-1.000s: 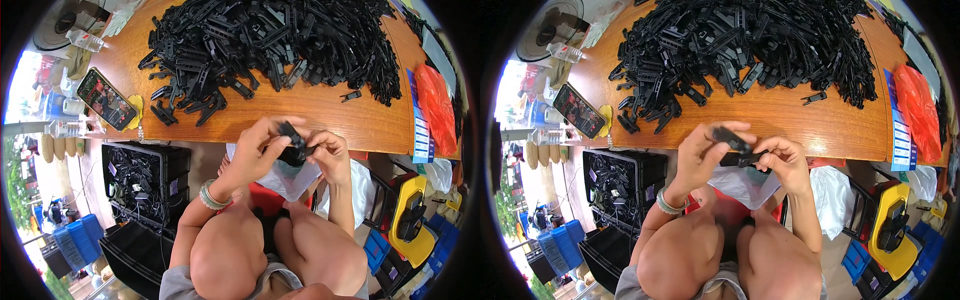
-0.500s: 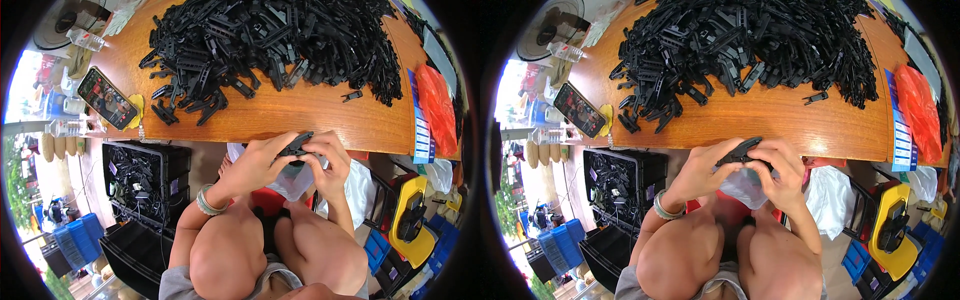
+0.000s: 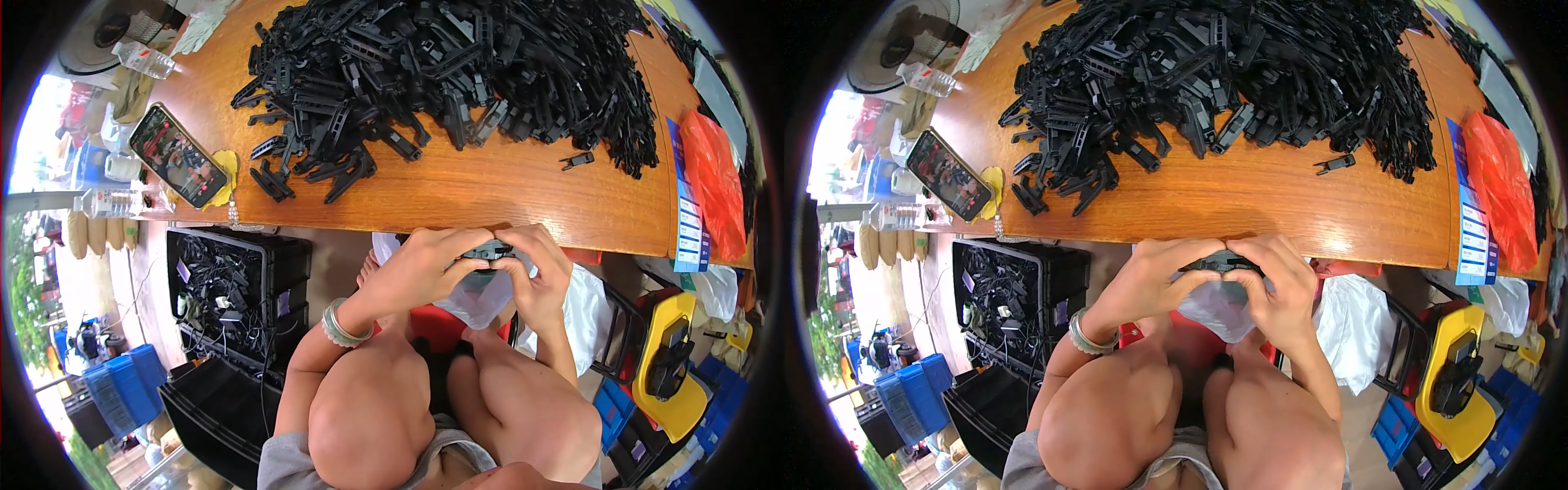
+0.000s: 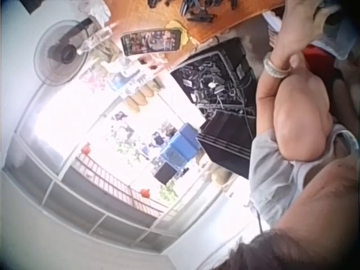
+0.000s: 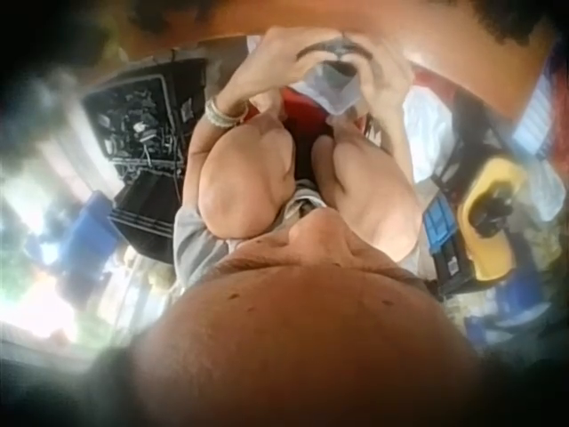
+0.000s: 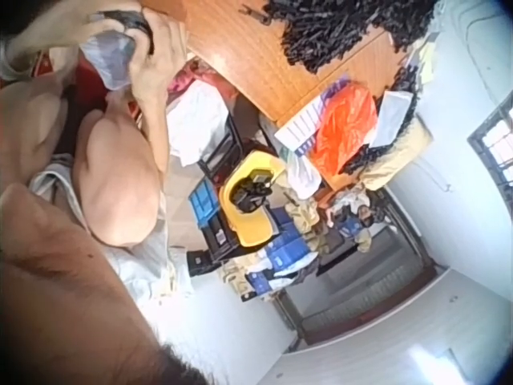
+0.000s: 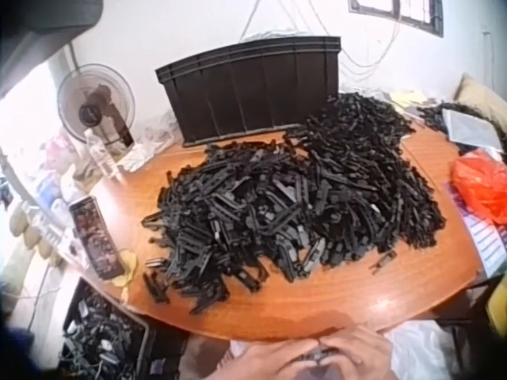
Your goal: The person assembles black plastic components by taking pieces from a table and snapping them together by hand.
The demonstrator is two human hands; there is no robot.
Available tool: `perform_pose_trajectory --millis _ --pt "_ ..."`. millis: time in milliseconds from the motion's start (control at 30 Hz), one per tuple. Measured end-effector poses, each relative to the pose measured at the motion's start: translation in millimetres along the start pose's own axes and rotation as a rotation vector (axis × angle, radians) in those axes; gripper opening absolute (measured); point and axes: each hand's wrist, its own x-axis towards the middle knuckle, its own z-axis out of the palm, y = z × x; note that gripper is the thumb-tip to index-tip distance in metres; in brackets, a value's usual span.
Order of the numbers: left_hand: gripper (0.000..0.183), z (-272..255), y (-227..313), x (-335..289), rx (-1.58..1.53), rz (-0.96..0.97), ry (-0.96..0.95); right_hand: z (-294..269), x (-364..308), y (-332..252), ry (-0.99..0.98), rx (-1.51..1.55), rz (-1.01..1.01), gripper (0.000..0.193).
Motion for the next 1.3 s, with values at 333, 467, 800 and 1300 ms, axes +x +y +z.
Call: perform_pose_trajectory --millis 333,467,800,1300 --pt "0.033 7.5 -10.1 -12.9 -0.063 -0.01 0.076 -7.1 -4.7 -4.4 -0.15 0.126 0.144 0.028" --pt "0.031 -0.9 -3.0 -13.2 -0.049 -0.013 0.04 3.4 -8.4 -3.1 -0.037 0.414 0.257 0.026" --pt "0.033 -0.7 7.0 -7.7 -0.067 0.027 0.016 1.0 -11.7 -0.9 0.011 0.598 0.325 0.021" --pt "0.021 -70.1 -34.1 -25.7 0.873 -0.279 0.596 -47.0 32.6 51.3 0.191 -0.472 0.121 0.016"
